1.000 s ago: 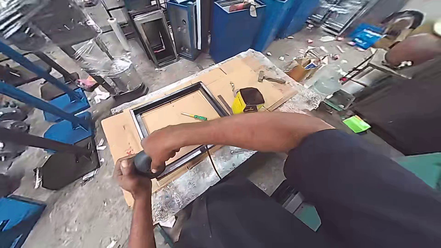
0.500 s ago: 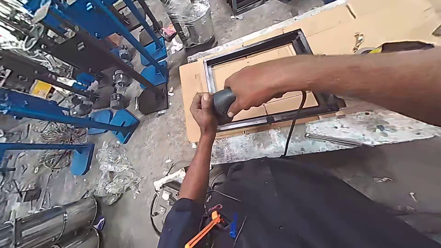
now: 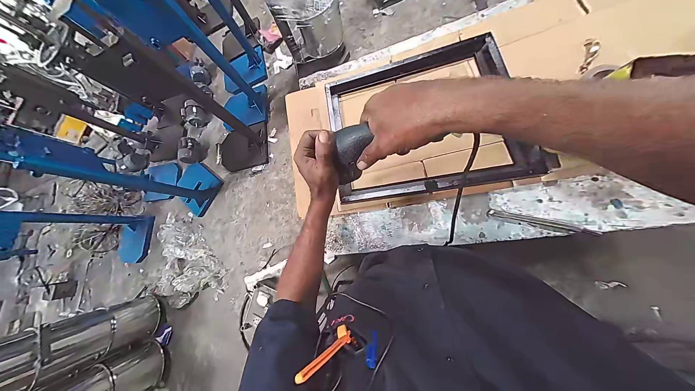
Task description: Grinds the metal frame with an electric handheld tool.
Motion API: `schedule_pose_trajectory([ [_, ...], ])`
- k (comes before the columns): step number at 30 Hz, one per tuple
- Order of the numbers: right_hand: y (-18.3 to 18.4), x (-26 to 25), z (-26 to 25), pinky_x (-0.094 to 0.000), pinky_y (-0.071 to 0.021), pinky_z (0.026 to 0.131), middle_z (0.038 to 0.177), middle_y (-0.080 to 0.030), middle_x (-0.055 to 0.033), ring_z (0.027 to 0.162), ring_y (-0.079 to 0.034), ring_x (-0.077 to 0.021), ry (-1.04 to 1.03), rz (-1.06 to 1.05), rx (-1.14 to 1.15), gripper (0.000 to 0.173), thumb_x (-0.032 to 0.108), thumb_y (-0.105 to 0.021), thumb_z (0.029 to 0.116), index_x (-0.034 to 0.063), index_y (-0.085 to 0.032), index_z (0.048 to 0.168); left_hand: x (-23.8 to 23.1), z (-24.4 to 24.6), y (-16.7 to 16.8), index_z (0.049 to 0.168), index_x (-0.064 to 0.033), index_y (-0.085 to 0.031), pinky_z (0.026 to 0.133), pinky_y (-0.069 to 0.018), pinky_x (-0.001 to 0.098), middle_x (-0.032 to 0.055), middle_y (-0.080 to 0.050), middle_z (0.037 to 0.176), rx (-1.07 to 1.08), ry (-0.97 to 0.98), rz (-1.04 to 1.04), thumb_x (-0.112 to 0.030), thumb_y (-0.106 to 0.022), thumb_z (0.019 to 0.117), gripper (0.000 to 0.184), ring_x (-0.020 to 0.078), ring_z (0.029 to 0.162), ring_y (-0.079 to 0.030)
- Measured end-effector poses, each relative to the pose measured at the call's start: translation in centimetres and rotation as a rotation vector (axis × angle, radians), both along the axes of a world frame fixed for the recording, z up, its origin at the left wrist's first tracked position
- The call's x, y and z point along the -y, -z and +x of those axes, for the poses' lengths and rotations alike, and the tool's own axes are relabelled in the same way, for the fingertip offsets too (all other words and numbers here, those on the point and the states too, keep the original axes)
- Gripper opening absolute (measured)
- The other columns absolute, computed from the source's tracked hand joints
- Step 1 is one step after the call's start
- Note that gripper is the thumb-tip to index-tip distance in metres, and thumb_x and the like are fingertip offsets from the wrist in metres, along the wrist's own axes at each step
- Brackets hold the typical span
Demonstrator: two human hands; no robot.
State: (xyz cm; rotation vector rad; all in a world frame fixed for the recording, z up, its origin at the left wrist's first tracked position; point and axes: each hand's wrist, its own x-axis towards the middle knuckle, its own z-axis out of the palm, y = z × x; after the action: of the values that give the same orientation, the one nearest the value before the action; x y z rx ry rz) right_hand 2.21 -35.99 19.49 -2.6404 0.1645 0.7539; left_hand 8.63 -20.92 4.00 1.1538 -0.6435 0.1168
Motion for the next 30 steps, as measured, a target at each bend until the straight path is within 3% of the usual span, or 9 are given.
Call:
schedule_pose_trajectory([
  [3,0.8,-0.3,0.1,-0.0424,-0.0518,0.052,0.063,-0.062,-0.0057,0.052,-0.058,-0.0195,-0.013,0.005,0.002,0.042,0.051,-0.078,0.0891,0.0107,-0.068,0.082,-0.3,0.1,1.0,0.087,-0.0091,-0.063,0.065,-0.0581,0.0305,0.0004,-0.066,0.074,0.014,-0.010,0.021,-0.049,-0.058,0.1012,0.043,0.0102,0.067,-0.065],
  [22,2.5,-1.2,0.6,-0.0437,-0.0515,0.051,0.062,-0.061,-0.0061,0.052,-0.058,-0.0206,-0.055,-0.011,-0.020,0.045,0.053,-0.075,0.0908,0.0100,-0.067,0.080,-1.0,0.4,3.0,0.090,-0.0082,-0.065,0.067,-0.0586,0.0297,0.0005,-0.068,0.078,0.031,-0.027,0.035,-0.053,-0.054,0.1021,0.048,0.0099,0.071,-0.067],
  [26,3.1,-1.2,1.3,-0.0384,-0.0501,0.051,0.071,-0.068,-0.0053,0.052,-0.059,-0.0175,-0.035,0.133,-0.136,0.041,0.052,-0.074,0.0920,0.0110,-0.069,0.095,-1.0,0.5,3.5,0.094,-0.0076,-0.066,0.067,-0.0592,0.0285,-0.0004,-0.069,0.078,0.046,-0.001,-0.008,-0.052,-0.056,0.1021,0.046,0.0086,0.070,-0.067],
  [30,2.9,-1.4,1.9,-0.0371,-0.0458,0.048,0.065,-0.062,-0.0057,0.049,-0.052,-0.0171,-0.042,0.121,-0.149,0.031,0.040,-0.077,0.0926,0.0105,-0.069,0.100,-1.0,0.9,3.6,0.094,-0.0072,-0.066,0.068,-0.0591,0.0287,-0.0009,-0.068,0.078,0.076,-0.011,-0.014,-0.046,-0.052,0.1053,0.043,0.0083,0.071,-0.067],
])
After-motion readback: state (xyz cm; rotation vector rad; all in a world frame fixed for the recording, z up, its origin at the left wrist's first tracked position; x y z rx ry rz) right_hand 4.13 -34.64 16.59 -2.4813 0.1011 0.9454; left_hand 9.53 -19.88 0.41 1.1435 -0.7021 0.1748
